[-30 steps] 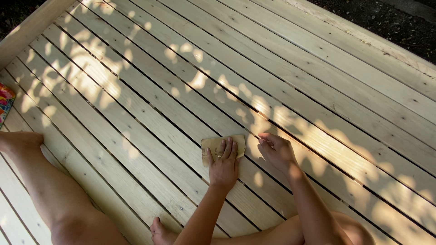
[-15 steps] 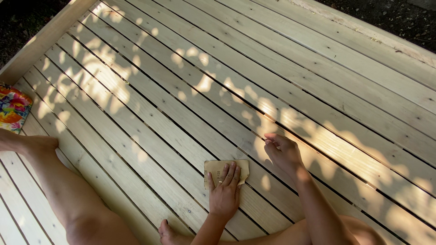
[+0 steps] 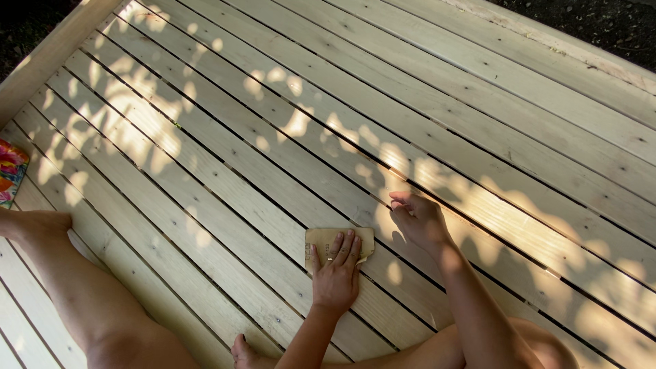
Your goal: The person sits on a large slatted wooden structure outdoors and sands its wooden slats by hand using sandpaper, moving the sandpaper back and forth across different boards and repositioning along the surface.
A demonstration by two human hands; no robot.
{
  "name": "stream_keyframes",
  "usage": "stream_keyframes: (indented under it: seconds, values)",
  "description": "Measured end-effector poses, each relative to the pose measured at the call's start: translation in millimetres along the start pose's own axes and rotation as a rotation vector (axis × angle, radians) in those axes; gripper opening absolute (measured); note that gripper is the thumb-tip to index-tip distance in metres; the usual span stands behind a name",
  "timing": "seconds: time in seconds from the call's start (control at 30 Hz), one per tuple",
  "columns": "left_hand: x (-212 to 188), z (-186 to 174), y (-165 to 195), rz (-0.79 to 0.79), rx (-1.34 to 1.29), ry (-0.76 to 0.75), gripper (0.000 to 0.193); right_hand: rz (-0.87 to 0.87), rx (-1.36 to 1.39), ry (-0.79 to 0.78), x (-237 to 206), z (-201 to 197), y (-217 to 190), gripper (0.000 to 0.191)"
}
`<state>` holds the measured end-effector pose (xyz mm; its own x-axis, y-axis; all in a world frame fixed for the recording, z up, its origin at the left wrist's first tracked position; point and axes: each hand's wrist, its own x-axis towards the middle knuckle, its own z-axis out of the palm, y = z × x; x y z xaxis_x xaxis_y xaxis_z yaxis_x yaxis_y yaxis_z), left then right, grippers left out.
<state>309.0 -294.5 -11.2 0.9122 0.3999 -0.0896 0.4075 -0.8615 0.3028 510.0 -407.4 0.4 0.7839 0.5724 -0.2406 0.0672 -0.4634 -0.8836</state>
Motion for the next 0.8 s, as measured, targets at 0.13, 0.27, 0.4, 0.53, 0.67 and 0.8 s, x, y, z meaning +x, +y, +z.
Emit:
stream_keyframes:
  seconds: [0.13,0.27,0.4,0.53,0.67,0.8]
  values:
    - [28.1,7.5,-2.8,-0.106,-0.036,-0.029,0.054,0.045,-0.044,-0.038,-2.1,-2.1,2.4,0.034]
    - [18.2,5.4,6.0,-0.053,-0.013,0.006,0.057,-0.027,-0.066,-0.009,-4.4,-7.8,0.8,0.034]
    - [0.6,-3.6,10.2,0.004,-0.052,-0.026,0.057,0.039,-0.064,-0.003,-0.9,-7.0,-4.4,0.033]
    - [29.6,0.9,3.5,-0.077,-0.023,-0.057,0.052,0.01,-0.113,-0.047,-3.7,-5.9,-7.4,0.032]
    - [49.5,11.4,-0.6,-0.074,0.043,-0.026,0.054,-0.048,-0.142,-0.026,-7.1,-12.5,-4.8,0.031]
    - [43.6,13.9,-1.3,-0.075,0.061,-0.043,0.055,-0.107,-0.12,0.02,-1.6,-17.1,0.8,0.031]
